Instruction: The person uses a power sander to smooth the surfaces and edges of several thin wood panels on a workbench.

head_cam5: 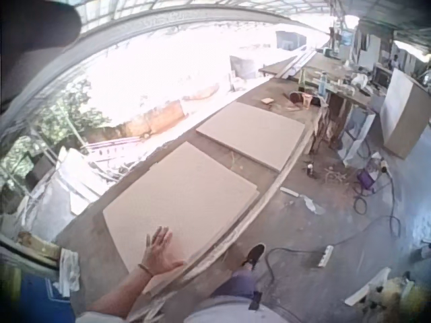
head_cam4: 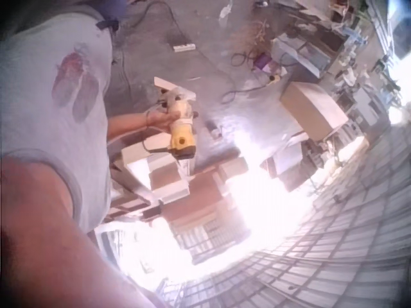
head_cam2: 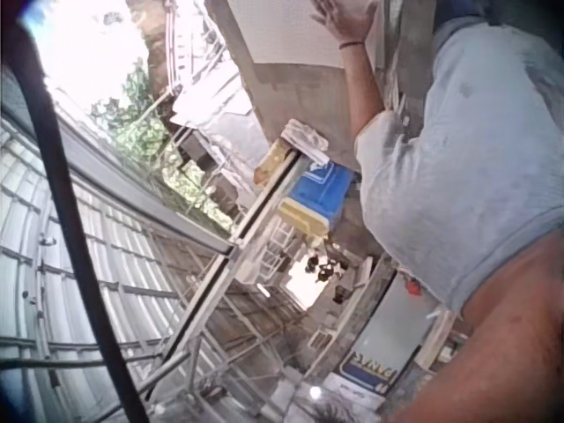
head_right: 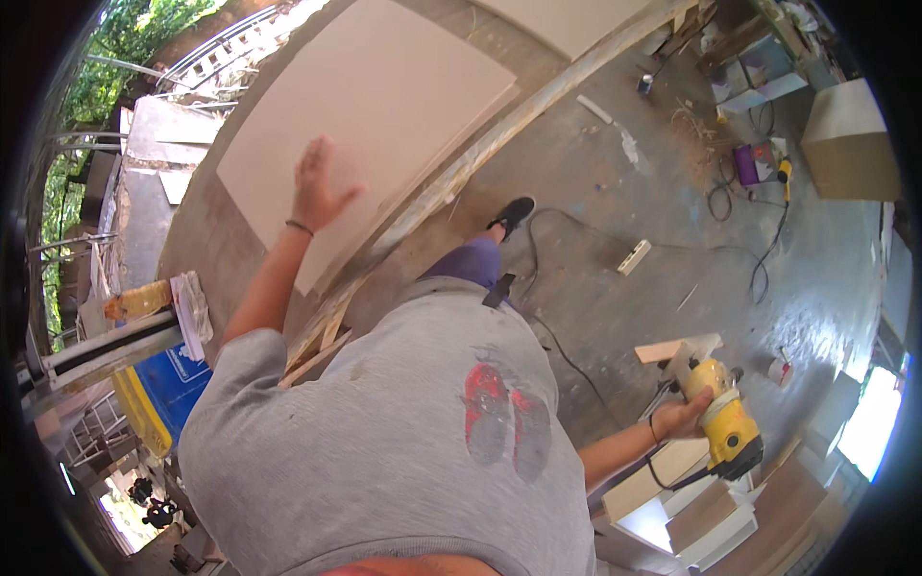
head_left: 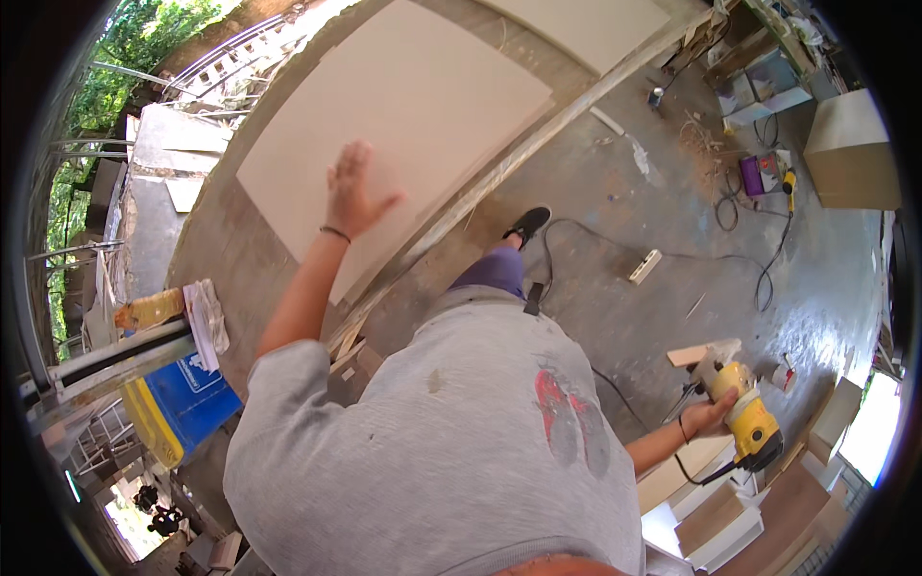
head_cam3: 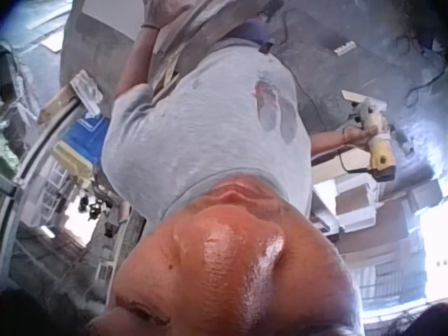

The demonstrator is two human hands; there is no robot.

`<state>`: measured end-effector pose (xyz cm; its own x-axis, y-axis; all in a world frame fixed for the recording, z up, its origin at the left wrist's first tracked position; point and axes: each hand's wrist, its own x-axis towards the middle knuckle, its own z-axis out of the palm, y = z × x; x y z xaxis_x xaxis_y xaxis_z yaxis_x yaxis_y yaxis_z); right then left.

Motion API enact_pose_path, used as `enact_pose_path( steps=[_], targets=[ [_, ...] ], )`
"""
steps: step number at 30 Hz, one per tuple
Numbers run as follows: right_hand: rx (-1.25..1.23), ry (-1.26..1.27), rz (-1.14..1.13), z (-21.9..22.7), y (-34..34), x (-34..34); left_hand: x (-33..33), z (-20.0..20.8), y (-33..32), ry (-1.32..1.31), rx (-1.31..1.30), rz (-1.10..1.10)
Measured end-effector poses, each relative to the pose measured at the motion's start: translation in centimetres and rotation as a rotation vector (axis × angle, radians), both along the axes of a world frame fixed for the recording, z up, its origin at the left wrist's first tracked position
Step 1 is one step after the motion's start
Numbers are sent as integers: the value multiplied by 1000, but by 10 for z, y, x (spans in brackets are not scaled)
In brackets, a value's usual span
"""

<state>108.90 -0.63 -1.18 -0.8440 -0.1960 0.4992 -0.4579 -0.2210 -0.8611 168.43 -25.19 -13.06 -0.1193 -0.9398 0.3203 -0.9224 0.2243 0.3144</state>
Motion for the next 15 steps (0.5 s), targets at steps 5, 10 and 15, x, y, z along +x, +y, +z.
enact_pose_path(
  steps=[5,10,15],
  targets=[
    [8,-84,90,-7,26,36,3,-7,86,-29,74,-120],
    [17,-89,90,-7,52,61,-14,-14,68,-7,108,-168],
    [79,-45,80,-9,63,105,-5,-20,76,153,56,-139]
  ],
)
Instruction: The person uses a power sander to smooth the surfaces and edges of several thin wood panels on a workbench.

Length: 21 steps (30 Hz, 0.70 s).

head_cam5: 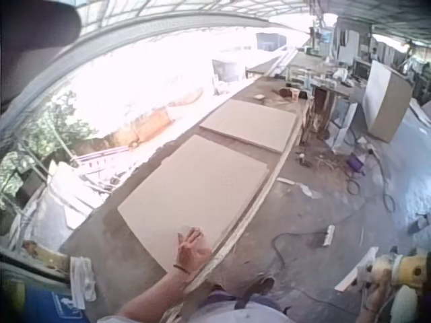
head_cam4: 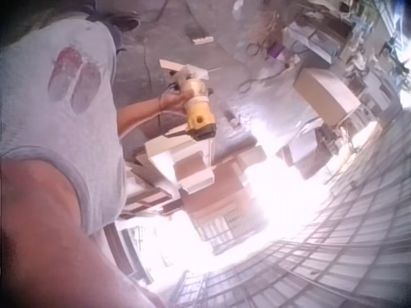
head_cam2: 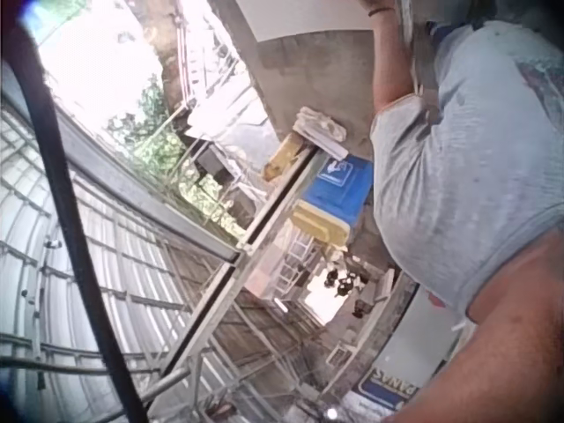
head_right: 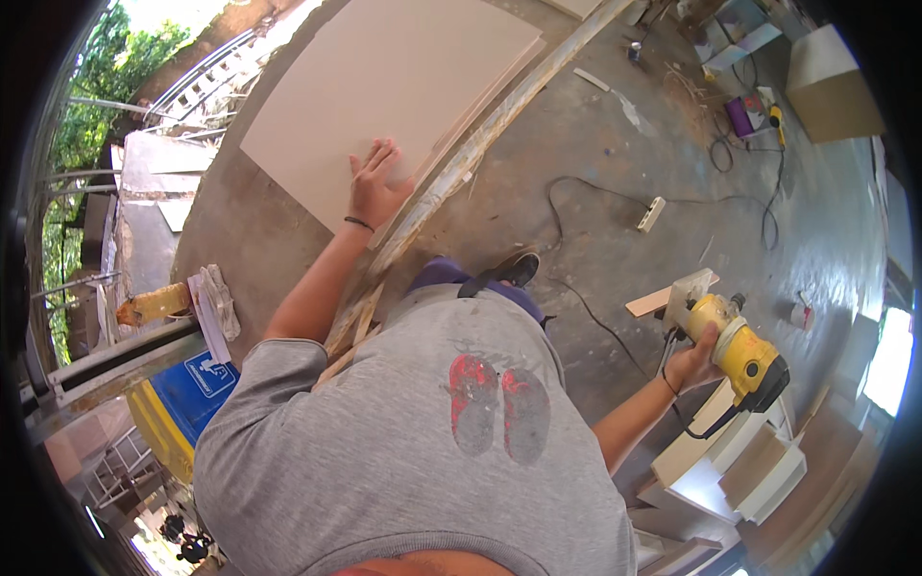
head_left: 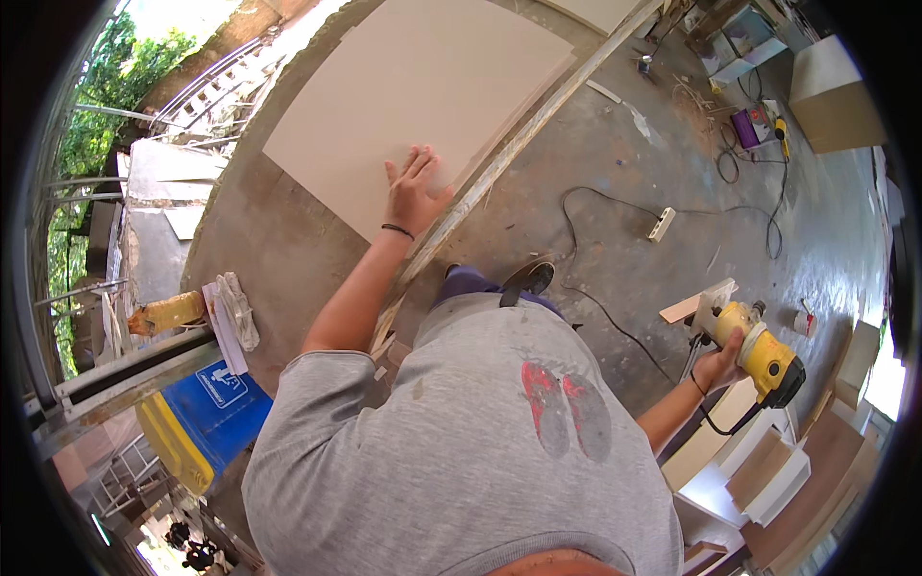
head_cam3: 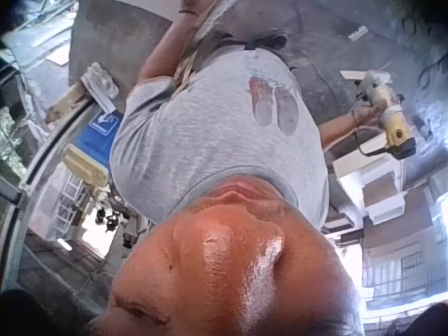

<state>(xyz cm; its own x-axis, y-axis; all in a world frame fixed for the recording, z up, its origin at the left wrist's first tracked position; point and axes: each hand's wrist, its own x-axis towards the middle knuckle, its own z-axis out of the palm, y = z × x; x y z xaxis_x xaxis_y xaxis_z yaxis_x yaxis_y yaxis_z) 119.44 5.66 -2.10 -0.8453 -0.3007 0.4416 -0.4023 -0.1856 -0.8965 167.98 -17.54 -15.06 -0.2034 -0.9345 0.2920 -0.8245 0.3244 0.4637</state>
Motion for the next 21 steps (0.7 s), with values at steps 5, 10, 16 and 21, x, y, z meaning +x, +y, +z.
enact_pose_path(
  steps=[5,10,16,21],
  targets=[
    [-14,-12,-12,11,15,61,-8,5,15,101,12,1],
    [-69,12,-18,3,34,103,30,3,58,178,-259,287],
    [-4,10,69,12,35,157,91,29,73,1361,704,533],
    [-34,96,147,20,32,182,83,30,67,1356,734,506]
  ],
)
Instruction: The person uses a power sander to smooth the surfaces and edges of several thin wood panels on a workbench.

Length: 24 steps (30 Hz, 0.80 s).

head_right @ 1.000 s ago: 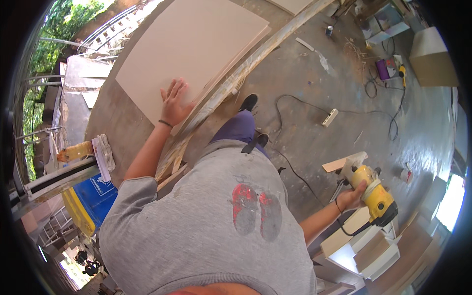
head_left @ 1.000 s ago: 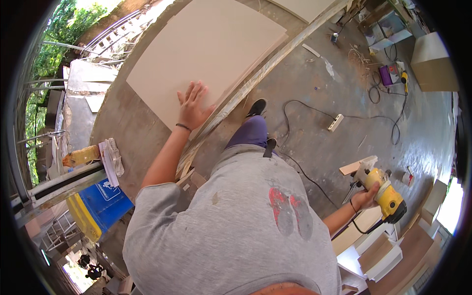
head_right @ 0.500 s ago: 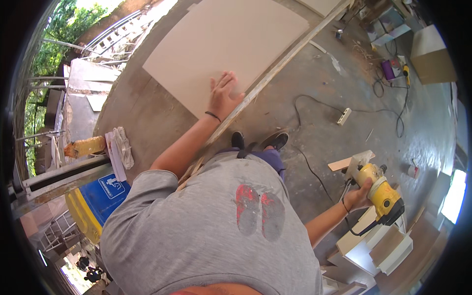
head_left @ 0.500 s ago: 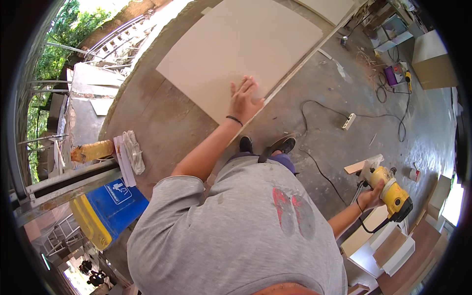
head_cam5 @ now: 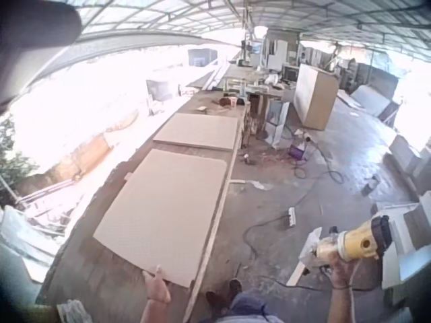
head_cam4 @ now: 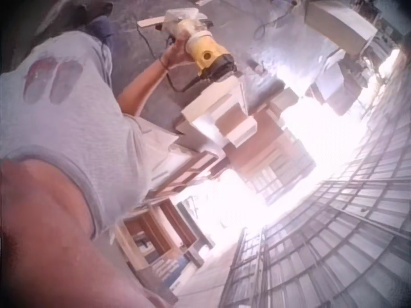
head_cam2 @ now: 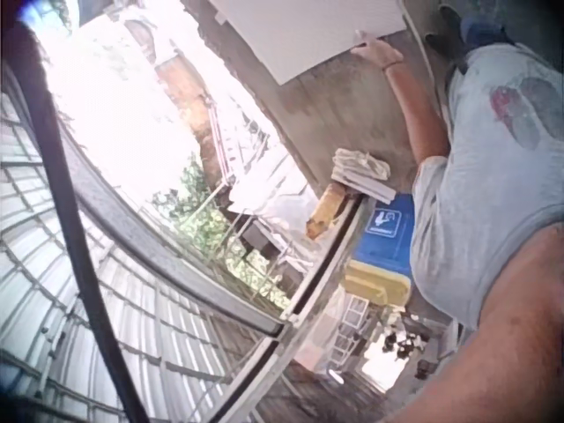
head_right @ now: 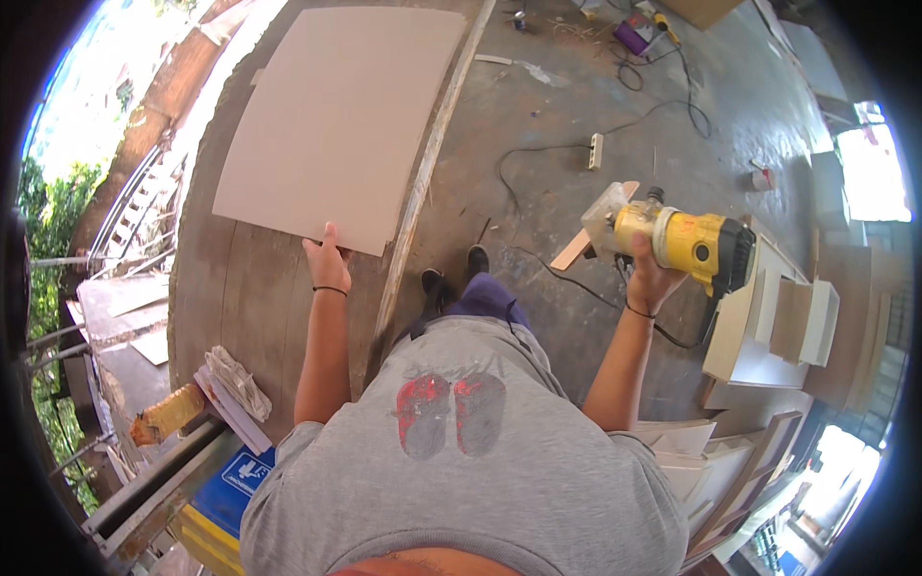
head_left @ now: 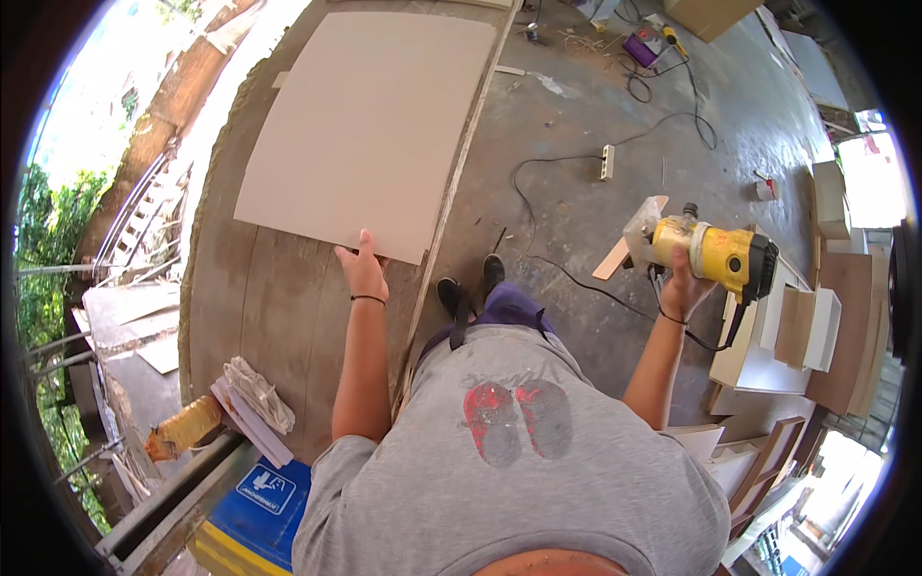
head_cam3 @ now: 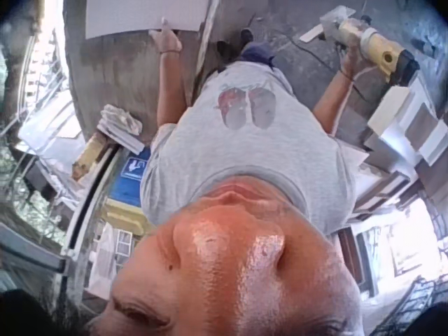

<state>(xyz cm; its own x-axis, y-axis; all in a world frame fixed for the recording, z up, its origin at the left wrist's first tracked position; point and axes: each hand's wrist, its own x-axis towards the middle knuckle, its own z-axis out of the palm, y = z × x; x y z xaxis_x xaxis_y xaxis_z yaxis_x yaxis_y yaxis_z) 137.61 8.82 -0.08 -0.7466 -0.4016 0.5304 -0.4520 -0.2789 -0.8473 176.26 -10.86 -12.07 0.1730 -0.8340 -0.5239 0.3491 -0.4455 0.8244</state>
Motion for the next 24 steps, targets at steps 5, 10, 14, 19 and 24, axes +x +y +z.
enact_pose_path(
  steps=[5,10,14,19,24],
  targets=[
    [61,19,16,6,6,5,9,-9,33,19,-28,-69],
    [101,-50,105,-2,-14,23,6,-4,70,8,4,-93],
    [193,-129,330,-4,-58,50,-12,-9,61,31,-41,-38],
    [507,86,564,-11,-121,77,-10,-1,49,-167,-4,-241],
    [559,332,688,-59,-170,77,15,0,41,-1354,-616,-451]
  ],
)
